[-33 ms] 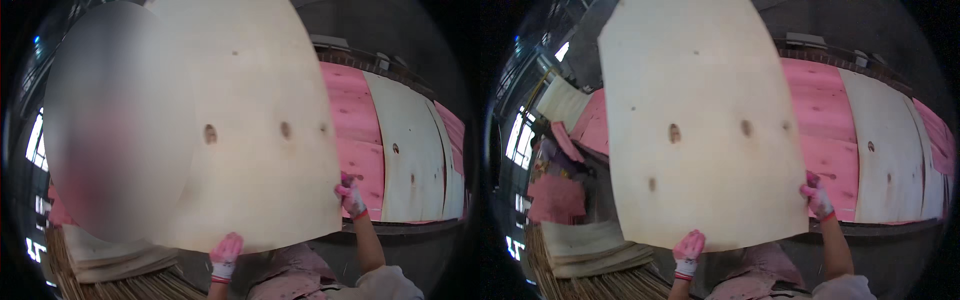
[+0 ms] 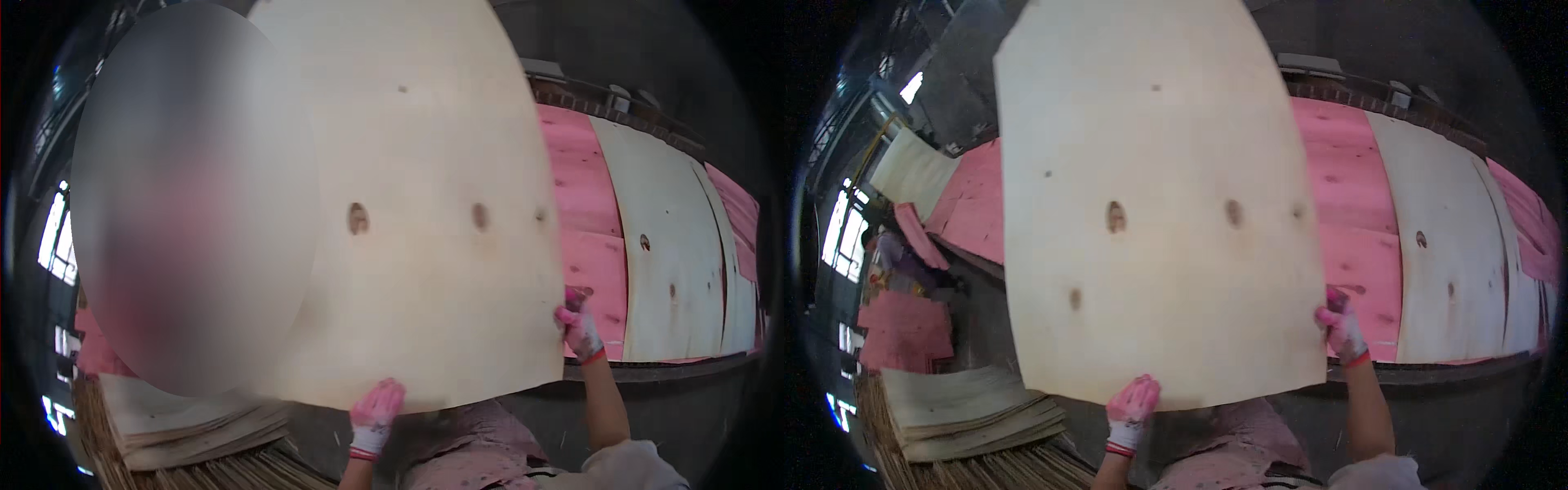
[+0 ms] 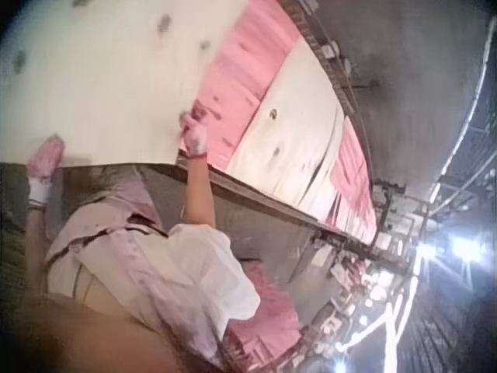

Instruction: The person lays and smooths veneer strips across wooden panels using a hand scraper, retrieves wood sheets from a stack to place onto the board, and arranges additional veneer strips over the surface.

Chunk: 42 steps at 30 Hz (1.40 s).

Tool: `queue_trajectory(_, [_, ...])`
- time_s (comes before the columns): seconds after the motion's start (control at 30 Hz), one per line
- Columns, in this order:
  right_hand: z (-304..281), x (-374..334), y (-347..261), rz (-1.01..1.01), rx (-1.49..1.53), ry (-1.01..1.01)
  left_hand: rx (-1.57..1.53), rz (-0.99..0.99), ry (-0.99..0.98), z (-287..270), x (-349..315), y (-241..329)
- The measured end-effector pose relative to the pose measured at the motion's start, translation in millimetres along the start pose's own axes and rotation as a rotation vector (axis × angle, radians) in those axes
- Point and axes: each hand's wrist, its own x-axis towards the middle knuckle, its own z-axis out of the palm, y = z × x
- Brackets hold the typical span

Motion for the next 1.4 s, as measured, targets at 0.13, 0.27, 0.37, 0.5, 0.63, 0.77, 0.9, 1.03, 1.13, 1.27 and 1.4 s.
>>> queue_trajectory(0.13, [-39, -28, 13, 0.087, -0.217, 0.331, -0.263, 0.267, -0.239, 59, 45, -33])
queue_trajectory(0.27, [-57, -94, 42, 0.092, -0.788, 0.756, -0.504, 0.093, -0.276, 142, 36, -135])
queue_trajectory(0.37, [2, -139, 50, 0.142, -1.591, 0.865, -0.153, 0.077, -0.258, 166, 53, -244])
queue_trajectory(0.5, [89, -197, 102, 0.077, -1.621, 1.136, -0.117, -0.194, -0.553, 142, 82, -326])
queue_trajectory(0.63, [104, -243, 275, 0.288, -0.621, 1.579, -0.138, -0.118, -0.954, 164, 84, -375])
queue_trajectory(0.77, [205, -207, 279, 0.070, 0.824, 1.105, -0.144, 0.371, -0.708, 168, 57, -448])
queue_trajectory(0.9, [232, -164, 271, 0.019, 0.984, 0.800, 0.120, -0.205, -0.777, 149, -46, -661])
queue_trajectory(1.03, [201, -228, 271, 0.004, 0.556, 1.376, -0.383, -1.161, -0.410, 112, -29, -724])
queue_trajectory(1.13, [179, -202, 284, -0.062, 0.562, 1.304, -0.886, -1.231, -0.217, 187, -82, -769])
queue_trajectory(1.27, [211, -151, 229, -0.199, 0.630, 1.106, -1.762, -0.917, -0.944, 269, -105, -628])
queue_trajectory(1.4, [228, -193, 159, -0.189, 0.268, 1.039, -1.731, -0.764, -1.097, 209, -22, -377])
